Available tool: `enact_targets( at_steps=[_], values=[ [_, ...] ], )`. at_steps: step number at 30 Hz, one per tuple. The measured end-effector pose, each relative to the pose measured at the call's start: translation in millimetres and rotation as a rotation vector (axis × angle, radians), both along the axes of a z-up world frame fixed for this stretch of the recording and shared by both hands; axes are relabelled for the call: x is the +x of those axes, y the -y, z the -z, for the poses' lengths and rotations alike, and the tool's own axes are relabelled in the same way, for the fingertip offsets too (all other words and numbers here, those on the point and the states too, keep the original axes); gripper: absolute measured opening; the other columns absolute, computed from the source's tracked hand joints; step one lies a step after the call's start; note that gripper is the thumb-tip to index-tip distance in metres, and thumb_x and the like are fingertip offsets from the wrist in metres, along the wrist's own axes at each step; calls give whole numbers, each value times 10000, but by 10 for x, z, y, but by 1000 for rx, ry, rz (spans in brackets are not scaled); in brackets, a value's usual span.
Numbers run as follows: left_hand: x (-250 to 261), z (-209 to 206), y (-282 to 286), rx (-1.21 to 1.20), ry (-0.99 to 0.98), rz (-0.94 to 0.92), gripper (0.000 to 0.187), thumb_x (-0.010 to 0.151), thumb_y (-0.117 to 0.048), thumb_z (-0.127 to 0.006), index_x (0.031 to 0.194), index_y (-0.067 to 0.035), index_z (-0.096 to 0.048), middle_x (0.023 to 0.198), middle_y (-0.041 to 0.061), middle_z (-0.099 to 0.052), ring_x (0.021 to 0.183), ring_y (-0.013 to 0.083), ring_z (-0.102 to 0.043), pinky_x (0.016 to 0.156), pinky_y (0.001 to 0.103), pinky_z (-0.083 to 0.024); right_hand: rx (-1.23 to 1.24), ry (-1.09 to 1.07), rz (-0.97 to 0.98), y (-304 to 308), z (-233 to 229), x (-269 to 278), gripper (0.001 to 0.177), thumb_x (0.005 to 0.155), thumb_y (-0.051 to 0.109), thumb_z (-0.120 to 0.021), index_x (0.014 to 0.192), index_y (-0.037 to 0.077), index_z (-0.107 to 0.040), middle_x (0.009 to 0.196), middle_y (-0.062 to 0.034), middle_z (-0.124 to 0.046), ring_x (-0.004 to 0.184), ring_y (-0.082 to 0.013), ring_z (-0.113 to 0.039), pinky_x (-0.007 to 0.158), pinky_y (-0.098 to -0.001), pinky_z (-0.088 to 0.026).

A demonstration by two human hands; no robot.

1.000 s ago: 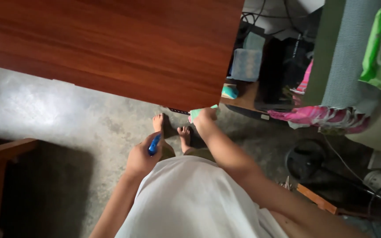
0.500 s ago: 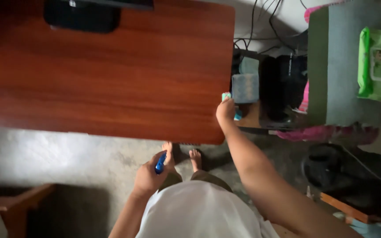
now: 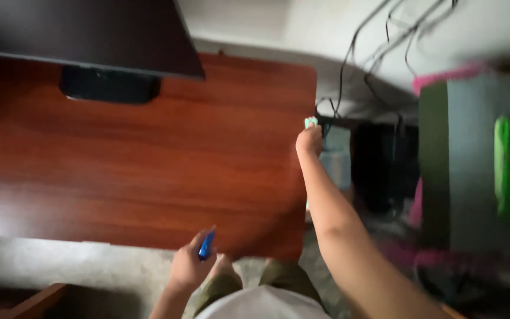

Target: Cleaning a wooden desk and a computer monitor using a spray bottle and a cloth.

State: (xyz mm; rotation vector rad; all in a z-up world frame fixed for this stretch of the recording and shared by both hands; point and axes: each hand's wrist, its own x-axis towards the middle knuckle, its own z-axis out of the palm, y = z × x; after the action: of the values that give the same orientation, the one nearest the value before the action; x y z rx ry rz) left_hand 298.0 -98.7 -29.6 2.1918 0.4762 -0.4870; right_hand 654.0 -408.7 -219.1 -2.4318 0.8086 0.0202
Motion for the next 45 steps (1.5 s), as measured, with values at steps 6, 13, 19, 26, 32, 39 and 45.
enact_targets(
  at_steps=[6,13,19,26,32,39,45],
  values=[
    [393,12,602,-76,20,-248,563,780,-197,-758,1329,-271,-658,921,178,-762,818,342,-764,774,362,-598,69,12,-56,107,121,1060,409,1079,380,-370,1165,36,-574,1104,-236,-701,1042,-466,-650,864,-575,-505],
    [492,98,1053,-169,-100,-342,593,780,-163,-767,1347,-285,-644,946,163,-776,890,305,-773,825,332,-596,26,185,-227,140,151,1760,326,1079,311,-446,1165,23,-573,1096,-239,-690,1024,-466,-647,853,-566,-502],
    [375,717,948,-142,-21,-332,651,737,-164,-787,1358,-298,-646,1082,102,-801,1086,253,-764,894,328,-591,-227,306,-756,253,-181,1965,218,1012,212,-547,1043,13,-630,1030,-216,-682,985,-449,-643,832,-563,-506],
    [459,1087,801,-206,-116,-339,673,783,-175,-775,1417,-334,-613,1107,49,-802,1090,196,-794,959,307,-597,-382,-65,-1212,-890,-769,2141,298,1041,257,-499,1018,21,-678,953,-214,-718,882,-397,-700,835,-524,-564],
    [346,990,802,-80,-32,-334,674,775,-174,-792,1412,-316,-624,1207,45,-765,1138,234,-741,939,323,-590,-118,251,-1386,-2223,-512,2205,284,1057,208,-480,1136,-5,-650,1148,-232,-710,1038,-391,-699,944,-506,-563],
    [481,-38,978,-106,32,-478,686,678,-73,-750,1337,-230,-644,1154,106,-771,1123,297,-719,910,364,-567,-582,617,-1542,-2373,-697,1288,663,1034,325,-456,1579,9,-250,1694,-189,-268,1559,-353,-231,1272,-496,-128],
    [574,-634,977,-148,17,-478,546,791,-186,-709,1332,-232,-645,1041,117,-750,969,327,-728,834,389,-577,-387,42,-1999,-1771,-808,-931,891,958,519,-502,1591,-3,-155,1662,-212,-147,1557,-329,-141,1266,-477,-40]
  ],
)
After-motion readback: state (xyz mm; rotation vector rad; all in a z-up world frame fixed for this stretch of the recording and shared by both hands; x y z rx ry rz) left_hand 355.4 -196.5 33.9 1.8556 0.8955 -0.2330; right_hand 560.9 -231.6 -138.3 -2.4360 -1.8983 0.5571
